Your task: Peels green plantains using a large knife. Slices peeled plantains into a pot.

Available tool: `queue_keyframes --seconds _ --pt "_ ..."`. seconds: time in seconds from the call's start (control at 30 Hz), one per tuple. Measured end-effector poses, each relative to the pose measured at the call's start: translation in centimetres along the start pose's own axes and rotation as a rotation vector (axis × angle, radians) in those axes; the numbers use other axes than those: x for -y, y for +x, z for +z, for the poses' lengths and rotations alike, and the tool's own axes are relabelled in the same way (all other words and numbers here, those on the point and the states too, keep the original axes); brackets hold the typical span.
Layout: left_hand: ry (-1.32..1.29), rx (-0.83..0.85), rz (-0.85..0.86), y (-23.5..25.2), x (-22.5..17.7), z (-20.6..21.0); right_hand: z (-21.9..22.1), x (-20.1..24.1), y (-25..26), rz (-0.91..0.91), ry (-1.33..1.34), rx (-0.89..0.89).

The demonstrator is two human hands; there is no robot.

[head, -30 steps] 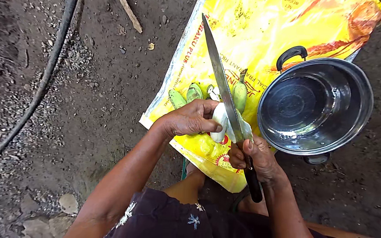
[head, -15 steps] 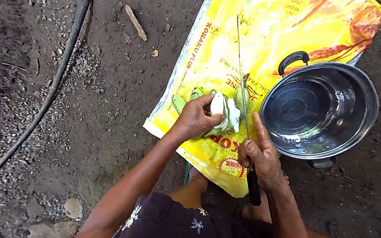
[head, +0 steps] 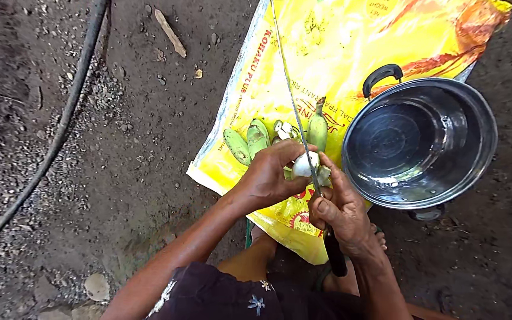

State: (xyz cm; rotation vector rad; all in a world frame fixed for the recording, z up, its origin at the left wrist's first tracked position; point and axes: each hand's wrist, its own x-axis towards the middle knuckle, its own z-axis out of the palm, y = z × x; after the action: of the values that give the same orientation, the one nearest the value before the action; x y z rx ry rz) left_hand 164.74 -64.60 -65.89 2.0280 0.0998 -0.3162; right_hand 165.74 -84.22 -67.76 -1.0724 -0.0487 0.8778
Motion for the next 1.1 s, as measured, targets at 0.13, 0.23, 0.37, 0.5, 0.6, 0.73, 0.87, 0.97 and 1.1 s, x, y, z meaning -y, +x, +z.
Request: queue_keyframes --seconds 0.13,0.23,0.37,0.5,0.6,0.73,0.87,0.97,1.1 --pt "-0.01 0.006 -0.006 -0.2 -0.2 0.0 0.1 -0.2 0.1 -0.016 0.012 -0.012" --pt "-0.065 -0.002 -0.016 -0.3 -0.1 0.2 0.1 -0.3 0.0 -0.034 0.013 -0.009" --pt "-0.112 -0.011 -0.041 -0.3 -0.1 0.5 -0.2 -0.3 0.1 -0.055 0.023 0.011" --pt "-0.111 -0.013 -0.029 -0.3 -0.3 0.5 -0.3 -0.2 0.1 -0.048 0.034 0.028" --pt "-0.097 -0.007 -0.028 -0.3 -0.4 0.4 -0.4 -0.2 0.1 -0.037 0.036 0.041" --pt "-0.033 -0.007 0.032 -0.4 -0.2 0.5 -0.5 -0.1 0.0 -0.01 0.097 0.068" --pt "0.007 -0.036 0.084 -0.5 0.0 0.8 -0.2 -0.4 0.0 -0.012 0.143 0.018" --pt "0.058 -0.054 0.124 -0.6 0.0 1.0 0.2 -0.5 0.0 -0.015 0.173 -0.04" --pt "0.124 -0.062 0.182 -0.7 0.3 1.3 0.0 -0.6 0.1 -0.011 0.193 -0.069"
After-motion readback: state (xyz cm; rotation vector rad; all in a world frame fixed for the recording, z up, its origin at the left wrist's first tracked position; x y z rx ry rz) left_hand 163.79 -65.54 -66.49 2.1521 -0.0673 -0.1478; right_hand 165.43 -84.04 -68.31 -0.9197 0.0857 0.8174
